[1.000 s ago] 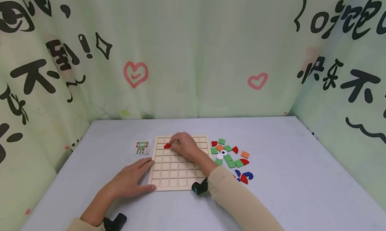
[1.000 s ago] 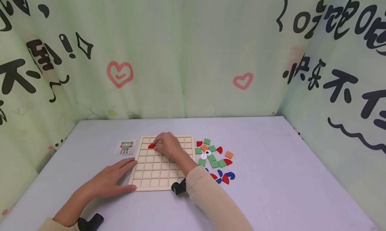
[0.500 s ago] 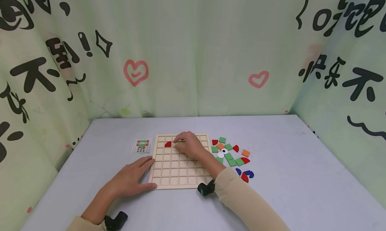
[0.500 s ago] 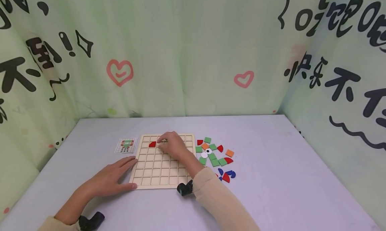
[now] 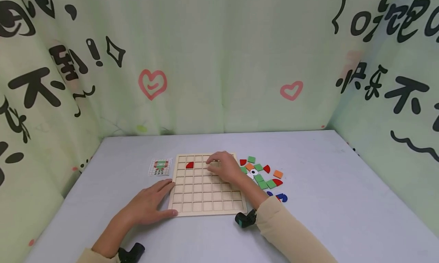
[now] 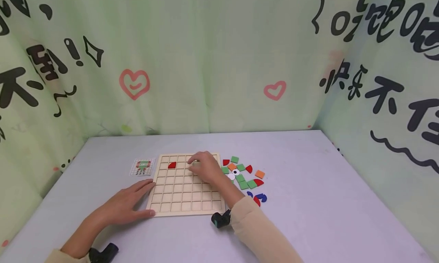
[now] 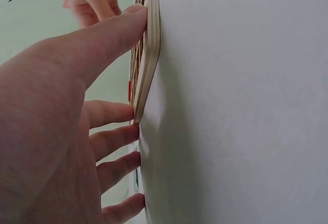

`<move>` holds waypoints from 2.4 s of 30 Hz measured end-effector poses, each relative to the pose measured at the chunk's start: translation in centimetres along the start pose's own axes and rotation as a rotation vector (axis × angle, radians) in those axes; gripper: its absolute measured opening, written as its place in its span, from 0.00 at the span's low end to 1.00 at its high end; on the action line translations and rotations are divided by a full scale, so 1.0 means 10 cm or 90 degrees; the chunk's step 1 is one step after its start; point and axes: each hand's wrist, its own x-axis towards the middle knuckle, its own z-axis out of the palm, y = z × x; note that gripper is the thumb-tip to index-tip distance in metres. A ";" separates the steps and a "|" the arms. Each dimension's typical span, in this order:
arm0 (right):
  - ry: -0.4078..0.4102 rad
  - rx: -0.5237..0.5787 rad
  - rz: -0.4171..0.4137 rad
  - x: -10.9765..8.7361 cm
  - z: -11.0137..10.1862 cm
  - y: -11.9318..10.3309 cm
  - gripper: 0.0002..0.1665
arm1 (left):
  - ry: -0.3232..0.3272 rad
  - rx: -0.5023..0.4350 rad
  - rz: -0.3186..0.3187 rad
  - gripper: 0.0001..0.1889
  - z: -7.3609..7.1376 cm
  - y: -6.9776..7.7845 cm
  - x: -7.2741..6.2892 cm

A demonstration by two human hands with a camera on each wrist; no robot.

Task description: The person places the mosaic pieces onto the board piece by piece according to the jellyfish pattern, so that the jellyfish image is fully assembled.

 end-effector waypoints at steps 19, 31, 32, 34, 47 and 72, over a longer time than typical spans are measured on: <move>0.039 0.014 0.002 -0.39 -0.32 0.22 0.09 | 0.004 -0.008 0.001 0.47 0.01 -0.01 -0.05; 0.046 0.015 0.058 -0.60 -0.50 0.34 0.10 | 0.009 -0.008 0.000 0.46 0.02 0.00 -0.04; 0.045 0.007 0.057 -0.62 -0.51 0.34 0.10 | 0.009 -0.008 0.000 0.46 0.02 0.00 -0.05; 0.046 -0.013 0.050 -0.65 -0.53 0.35 0.11 | 0.011 -0.008 -0.001 0.46 0.02 -0.01 -0.06; 0.062 -0.063 0.095 -0.85 -0.64 0.53 0.10 | 0.010 -0.008 -0.008 0.47 0.02 -0.01 -0.03; -0.004 -0.082 0.104 -0.94 -0.66 0.59 0.14 | 0.005 -0.012 -0.011 0.47 0.03 0.00 0.01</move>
